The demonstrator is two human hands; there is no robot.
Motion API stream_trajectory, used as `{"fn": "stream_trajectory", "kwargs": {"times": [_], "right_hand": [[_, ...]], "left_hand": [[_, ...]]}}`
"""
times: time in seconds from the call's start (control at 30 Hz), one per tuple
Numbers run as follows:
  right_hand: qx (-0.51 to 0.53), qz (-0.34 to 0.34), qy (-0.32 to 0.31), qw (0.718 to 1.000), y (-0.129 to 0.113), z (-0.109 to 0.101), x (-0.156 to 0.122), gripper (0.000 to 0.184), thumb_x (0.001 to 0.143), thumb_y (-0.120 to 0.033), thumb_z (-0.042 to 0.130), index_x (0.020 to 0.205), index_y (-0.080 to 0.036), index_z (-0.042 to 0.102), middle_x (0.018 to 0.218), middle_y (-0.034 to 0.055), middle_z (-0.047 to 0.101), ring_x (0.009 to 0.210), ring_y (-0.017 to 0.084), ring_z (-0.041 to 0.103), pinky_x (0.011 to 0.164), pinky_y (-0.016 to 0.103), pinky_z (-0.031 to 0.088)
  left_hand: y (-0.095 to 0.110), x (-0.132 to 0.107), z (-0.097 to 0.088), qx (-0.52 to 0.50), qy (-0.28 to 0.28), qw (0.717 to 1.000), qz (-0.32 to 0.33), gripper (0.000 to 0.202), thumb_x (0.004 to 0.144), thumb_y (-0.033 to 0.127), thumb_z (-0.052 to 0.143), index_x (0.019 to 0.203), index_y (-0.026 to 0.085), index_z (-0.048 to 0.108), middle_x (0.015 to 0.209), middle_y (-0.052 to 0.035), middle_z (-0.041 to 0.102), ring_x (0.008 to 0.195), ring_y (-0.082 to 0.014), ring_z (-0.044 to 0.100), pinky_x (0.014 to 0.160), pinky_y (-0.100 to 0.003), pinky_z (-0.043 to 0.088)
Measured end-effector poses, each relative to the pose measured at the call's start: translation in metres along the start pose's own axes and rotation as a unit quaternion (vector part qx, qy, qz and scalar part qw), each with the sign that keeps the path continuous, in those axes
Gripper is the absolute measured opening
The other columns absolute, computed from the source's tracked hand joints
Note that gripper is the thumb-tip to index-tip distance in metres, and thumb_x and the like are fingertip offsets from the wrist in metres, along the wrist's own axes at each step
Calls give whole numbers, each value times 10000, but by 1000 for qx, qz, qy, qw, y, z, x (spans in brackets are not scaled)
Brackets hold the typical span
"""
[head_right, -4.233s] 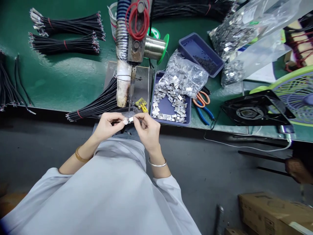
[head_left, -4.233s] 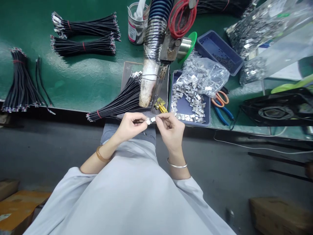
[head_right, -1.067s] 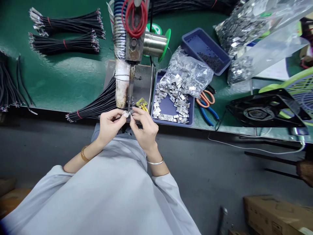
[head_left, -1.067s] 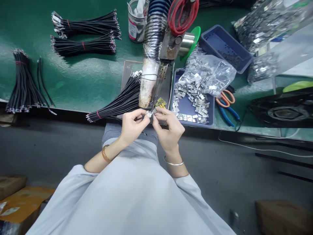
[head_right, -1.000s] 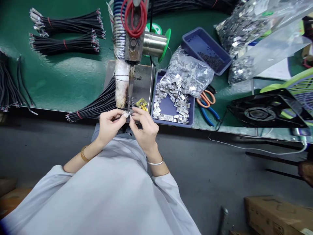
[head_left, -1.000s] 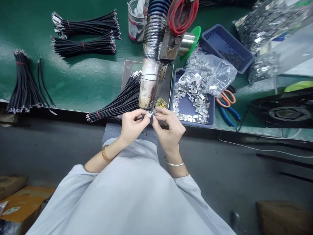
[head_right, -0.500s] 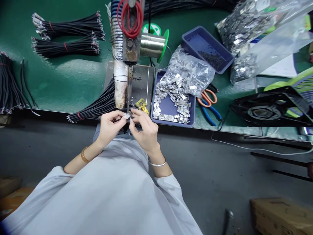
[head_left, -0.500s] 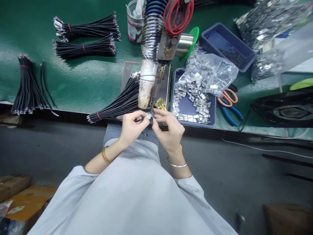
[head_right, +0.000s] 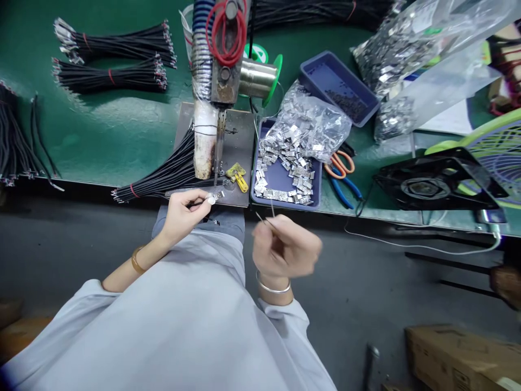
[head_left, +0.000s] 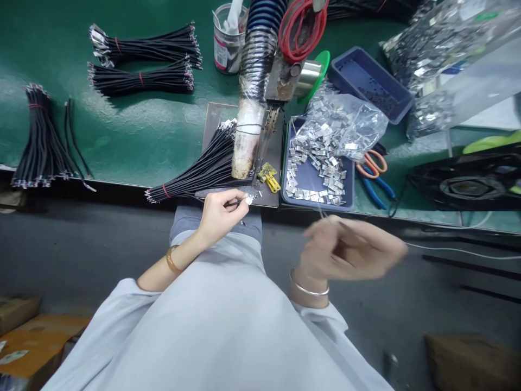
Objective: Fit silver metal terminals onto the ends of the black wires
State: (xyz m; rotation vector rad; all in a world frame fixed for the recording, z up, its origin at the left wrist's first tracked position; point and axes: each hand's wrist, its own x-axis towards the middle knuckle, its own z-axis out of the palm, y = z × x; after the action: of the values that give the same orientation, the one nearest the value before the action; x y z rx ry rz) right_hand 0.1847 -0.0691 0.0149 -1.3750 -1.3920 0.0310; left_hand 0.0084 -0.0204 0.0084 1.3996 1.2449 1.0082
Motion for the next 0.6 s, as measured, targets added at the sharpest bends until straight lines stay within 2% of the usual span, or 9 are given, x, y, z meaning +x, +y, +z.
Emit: {"fn": "stream_trajectory", "kwargs": {"times": [0.03, 0.07, 0.17, 0.23, 0.33, 0.6], "right_hand": [[-17, -21, -3, 1000, -2, 2, -1, 48, 972, -305, 633, 947, -265, 628, 584, -83, 566, 388, 95, 513, 381, 246, 391], [-33, -54, -2, 998, -4, 6, 0, 43, 938, -238, 682, 947, -254, 643, 638, -65, 641, 455, 104, 603, 430, 234, 460], [-45, -118, -87, 988, -8, 21, 4, 121, 914, -115, 692, 939, -228, 655, 803, -12, 776, 692, 128, 763, 660, 209, 603], [-30, -149, -113, 982, -7, 31, 5, 132, 920, -82, 672, 948, -210, 657, 909, 40, 811, 834, 149, 796, 779, 219, 626], [-11, -156, -119, 981, -2, 39, 3, 136, 918, -74, 673, 976, -197, 672, 1009, 89, 820, 922, 172, 803, 824, 235, 635], [15, -98, -120, 988, 4, 45, 1, 113, 944, -132, 647, 976, -234, 685, 1057, 66, 820, 960, 208, 805, 823, 320, 668]], "left_hand": [[1, 1, 1, -5, 8, 1000, 3, 203, 757, 302, 598, 626, 157, 652, 528, 63, 315, 524, -77, 250, 500, -226, 226], [2, 2, 1, -10, 13, 1000, 5, 194, 753, 295, 598, 626, 157, 648, 531, 63, 316, 526, -76, 249, 494, -221, 226], [3, 4, 2, -21, 19, 1000, 10, 172, 744, 277, 603, 627, 157, 642, 535, 63, 330, 530, -74, 246, 479, -207, 228], [3, 5, 3, -25, 17, 999, 10, 166, 743, 275, 610, 629, 158, 643, 534, 63, 334, 530, -75, 247, 473, -200, 234], [3, 6, 4, -35, 19, 999, 6, 171, 745, 277, 618, 621, 160, 637, 533, 62, 337, 528, -75, 253, 468, -195, 247], [4, 10, 6, -50, 42, 998, -1, 180, 742, 284, 625, 618, 159, 661, 537, 48, 401, 529, -75, 277, 470, -195, 277]]}}
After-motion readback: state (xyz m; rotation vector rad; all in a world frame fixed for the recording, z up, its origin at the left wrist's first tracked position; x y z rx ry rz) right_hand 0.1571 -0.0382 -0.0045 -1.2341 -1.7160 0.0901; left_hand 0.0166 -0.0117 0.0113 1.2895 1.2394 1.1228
